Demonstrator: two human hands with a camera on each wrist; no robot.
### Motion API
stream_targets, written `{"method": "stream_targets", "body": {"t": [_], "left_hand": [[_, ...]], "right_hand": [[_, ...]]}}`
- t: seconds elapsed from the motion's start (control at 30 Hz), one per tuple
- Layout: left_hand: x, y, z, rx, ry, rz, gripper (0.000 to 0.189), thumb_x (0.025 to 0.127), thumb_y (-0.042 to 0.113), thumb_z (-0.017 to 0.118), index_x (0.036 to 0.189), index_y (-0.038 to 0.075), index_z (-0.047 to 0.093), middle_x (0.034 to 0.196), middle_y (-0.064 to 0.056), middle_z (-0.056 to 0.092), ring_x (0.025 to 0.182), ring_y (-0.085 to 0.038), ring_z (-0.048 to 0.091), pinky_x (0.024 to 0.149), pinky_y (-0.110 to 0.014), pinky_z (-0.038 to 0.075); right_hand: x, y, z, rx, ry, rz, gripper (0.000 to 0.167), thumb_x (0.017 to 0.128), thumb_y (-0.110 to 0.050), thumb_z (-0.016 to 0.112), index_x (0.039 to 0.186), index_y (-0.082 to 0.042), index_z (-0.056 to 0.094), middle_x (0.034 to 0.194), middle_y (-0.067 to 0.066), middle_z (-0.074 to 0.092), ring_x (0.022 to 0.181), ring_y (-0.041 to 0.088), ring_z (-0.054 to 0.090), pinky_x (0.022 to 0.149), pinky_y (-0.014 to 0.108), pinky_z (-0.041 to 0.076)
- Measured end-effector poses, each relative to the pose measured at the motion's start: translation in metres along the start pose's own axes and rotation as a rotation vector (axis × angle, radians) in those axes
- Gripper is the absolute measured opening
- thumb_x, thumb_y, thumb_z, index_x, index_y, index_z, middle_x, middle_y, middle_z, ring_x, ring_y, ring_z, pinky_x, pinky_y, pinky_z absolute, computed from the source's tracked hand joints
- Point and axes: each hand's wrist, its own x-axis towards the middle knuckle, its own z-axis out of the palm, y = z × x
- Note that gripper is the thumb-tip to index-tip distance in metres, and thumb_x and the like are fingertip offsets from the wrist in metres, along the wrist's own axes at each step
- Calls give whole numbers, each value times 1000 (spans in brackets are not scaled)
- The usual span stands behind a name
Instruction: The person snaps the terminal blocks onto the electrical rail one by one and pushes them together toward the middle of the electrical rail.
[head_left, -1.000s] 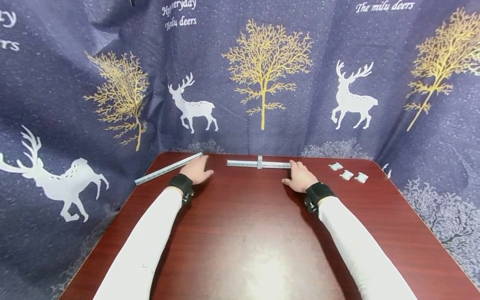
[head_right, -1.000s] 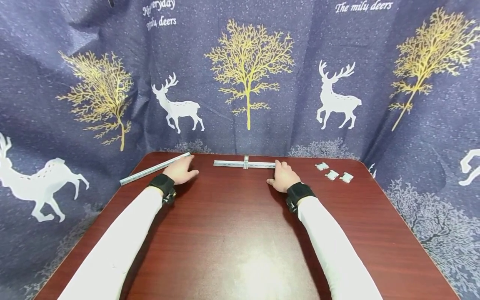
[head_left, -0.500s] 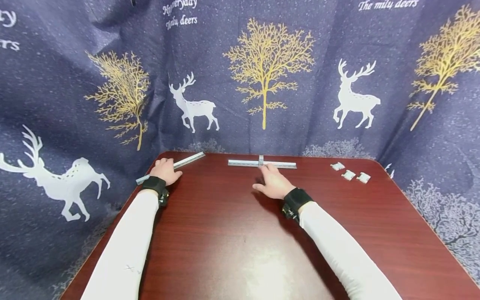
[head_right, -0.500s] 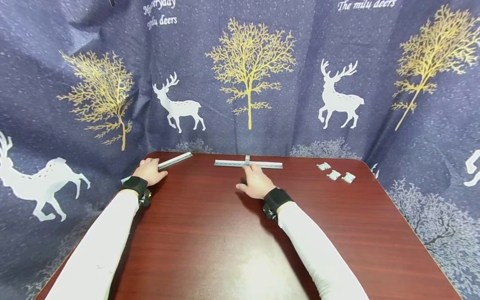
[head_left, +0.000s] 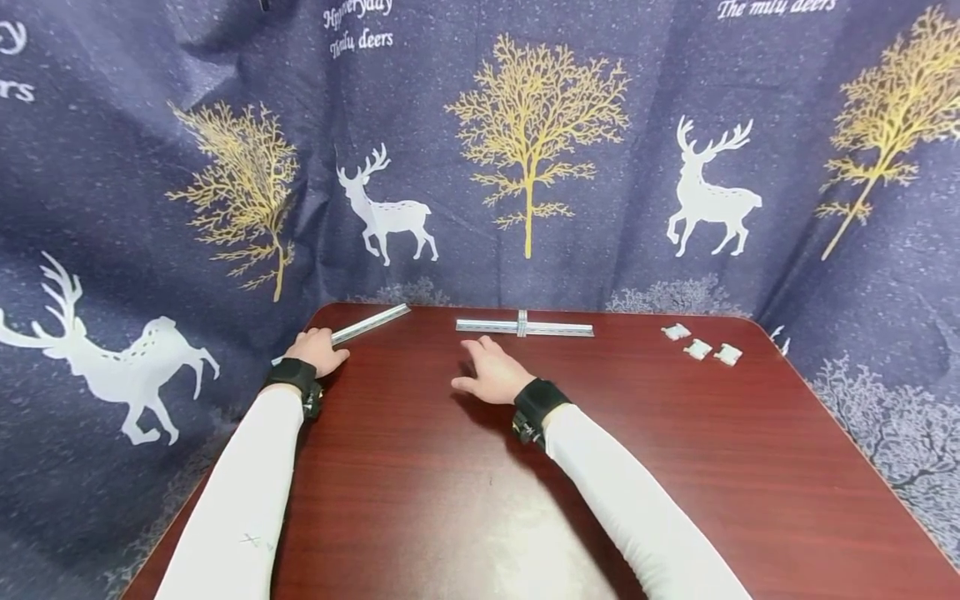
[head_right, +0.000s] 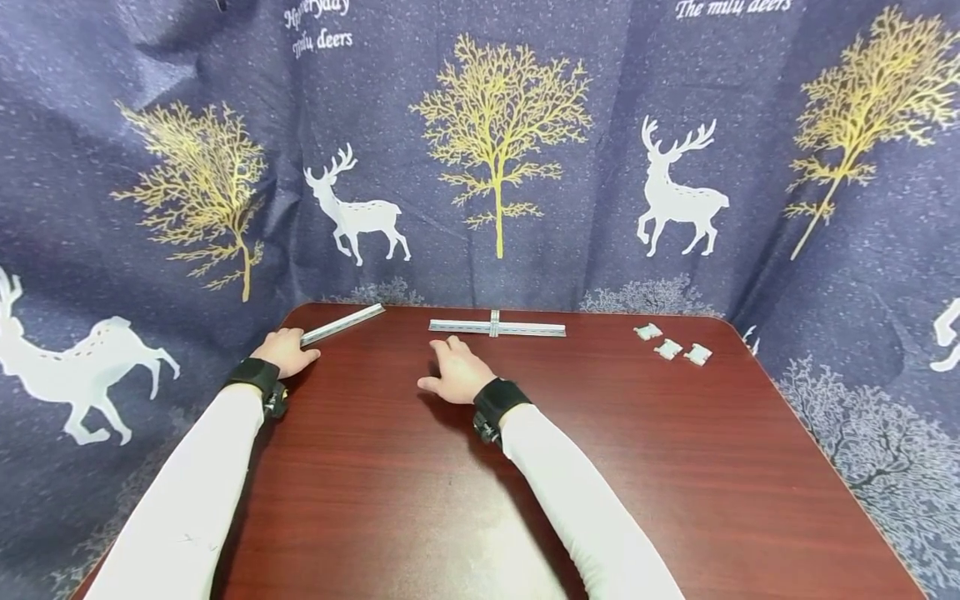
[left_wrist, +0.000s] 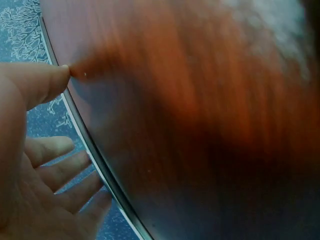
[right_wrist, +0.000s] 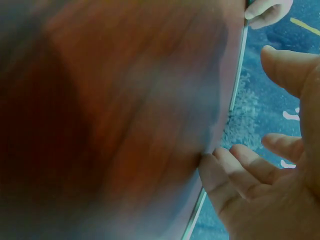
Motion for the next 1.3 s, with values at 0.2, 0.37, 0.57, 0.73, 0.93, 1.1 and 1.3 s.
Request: {"method": "stream_targets", "body": {"t": [0.2,0.37,0.57,0.73,0.93,1.1,1.3], "left_hand": [[-2,0,-5,17,14,30,68,106,34,62,148,-18,51,144,-43,53,137,-64,45,112,-75,43],[-1,-7,-9,28,26,61,61,106,30,68,143,-17,58,137,-40,60,131,-61,51,112,-74,43],[8,-24,-11,29,-9,93,66,103,38,80,140,-14,64,133,-36,65,127,-59,56,107,-67,49],[13,-32,-13,28,-40,112,75,98,46,85,138,-14,66,133,-34,69,123,-55,64,106,-63,53],[-4,-15,-26,-48,-137,103,36,98,27,80,113,-6,79,89,-12,78,86,-32,71,85,-47,58],[-8,-14,-30,-43,-169,132,23,91,26,80,98,4,83,78,-1,76,83,-23,70,89,-49,58],[-8,-7,-31,33,-159,196,28,83,23,85,101,3,81,102,-10,78,90,-27,69,86,-50,60]], "right_hand": [[17,-12,12,-3,-19,32,84,104,-48,77,167,-4,44,154,20,53,142,33,54,117,46,49],[29,-24,21,-71,-20,43,84,103,-51,77,166,-6,46,151,18,55,142,33,56,116,45,51],[38,-48,27,-173,-65,28,84,103,-52,77,168,-10,45,151,16,55,139,31,58,110,44,55],[42,-60,31,-227,-91,-9,86,103,-54,77,169,-11,43,154,14,54,140,29,58,108,42,56],[42,-67,33,-239,-101,-24,86,103,-54,77,170,-12,43,156,14,53,141,28,58,106,42,57],[43,-67,32,-228,-84,-26,85,101,-52,79,168,-12,46,153,14,55,138,29,60,106,42,57],[45,-60,36,-230,-66,-36,85,99,-52,81,167,-12,48,151,13,55,137,28,60,104,41,58]]}}
